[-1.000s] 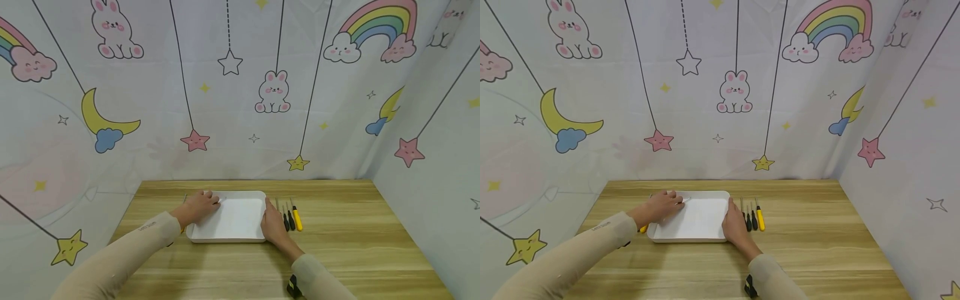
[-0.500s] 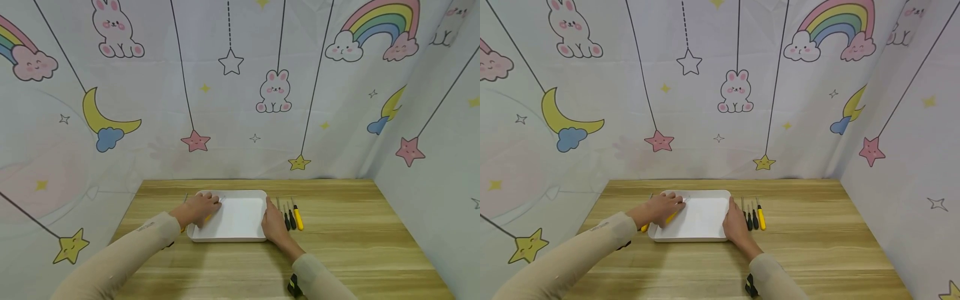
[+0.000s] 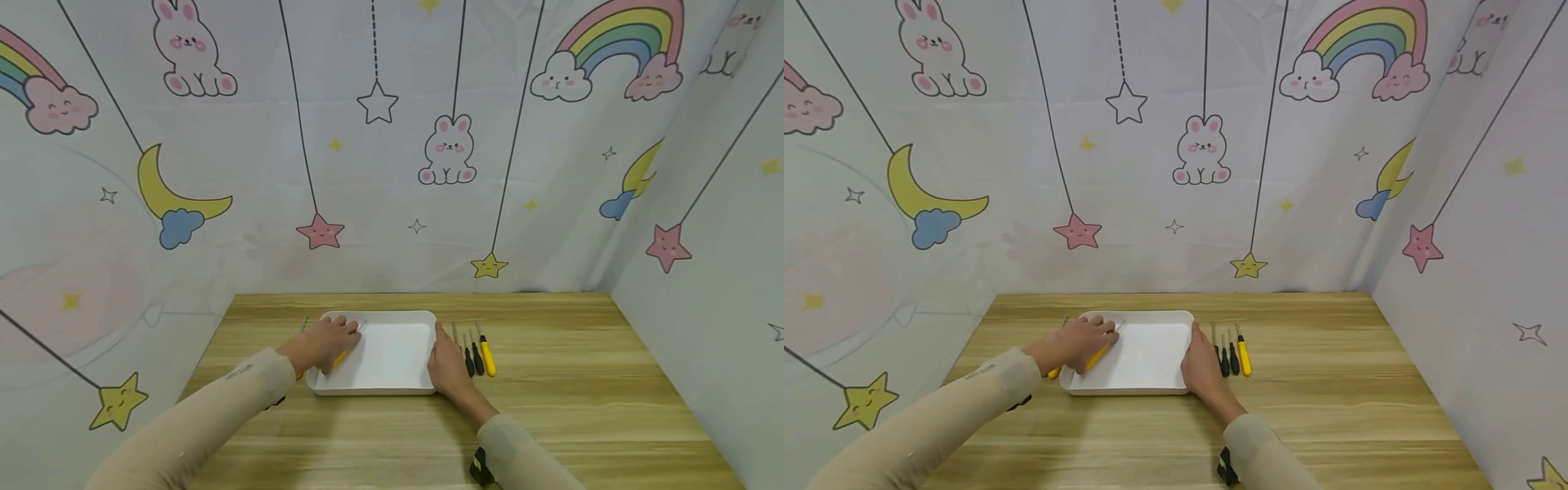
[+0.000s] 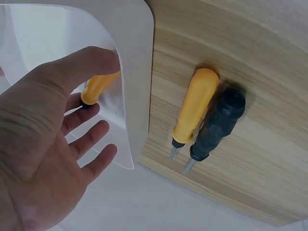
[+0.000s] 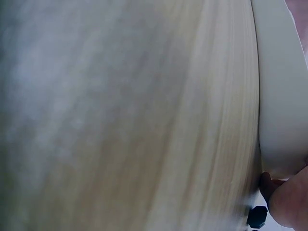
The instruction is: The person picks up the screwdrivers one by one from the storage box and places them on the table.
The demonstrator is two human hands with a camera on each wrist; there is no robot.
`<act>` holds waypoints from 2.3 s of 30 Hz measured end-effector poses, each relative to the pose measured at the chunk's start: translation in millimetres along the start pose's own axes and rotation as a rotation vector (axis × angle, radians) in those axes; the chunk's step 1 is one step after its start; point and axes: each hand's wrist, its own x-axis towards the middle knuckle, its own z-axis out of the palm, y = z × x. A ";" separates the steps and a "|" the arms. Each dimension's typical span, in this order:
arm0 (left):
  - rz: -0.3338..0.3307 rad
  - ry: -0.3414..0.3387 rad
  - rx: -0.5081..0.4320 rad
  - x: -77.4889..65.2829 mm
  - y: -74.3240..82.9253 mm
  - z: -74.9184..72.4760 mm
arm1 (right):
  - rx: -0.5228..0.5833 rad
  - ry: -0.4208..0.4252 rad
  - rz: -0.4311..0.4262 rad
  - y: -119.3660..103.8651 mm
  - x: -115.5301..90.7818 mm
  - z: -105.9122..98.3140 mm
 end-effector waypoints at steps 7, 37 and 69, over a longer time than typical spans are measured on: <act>-0.012 0.015 -0.117 -0.1 -5.6 -0.5 | 0.008 -0.017 0.010 -0.6 -0.1 0.1; -0.033 0.151 -0.303 -11.2 -23.9 -9.9 | -0.002 -0.004 0.007 -1.2 -1.6 1.3; -0.089 0.207 -0.453 -28.0 -39.8 -10.0 | -0.010 -0.004 0.005 -6.2 -1.2 -0.5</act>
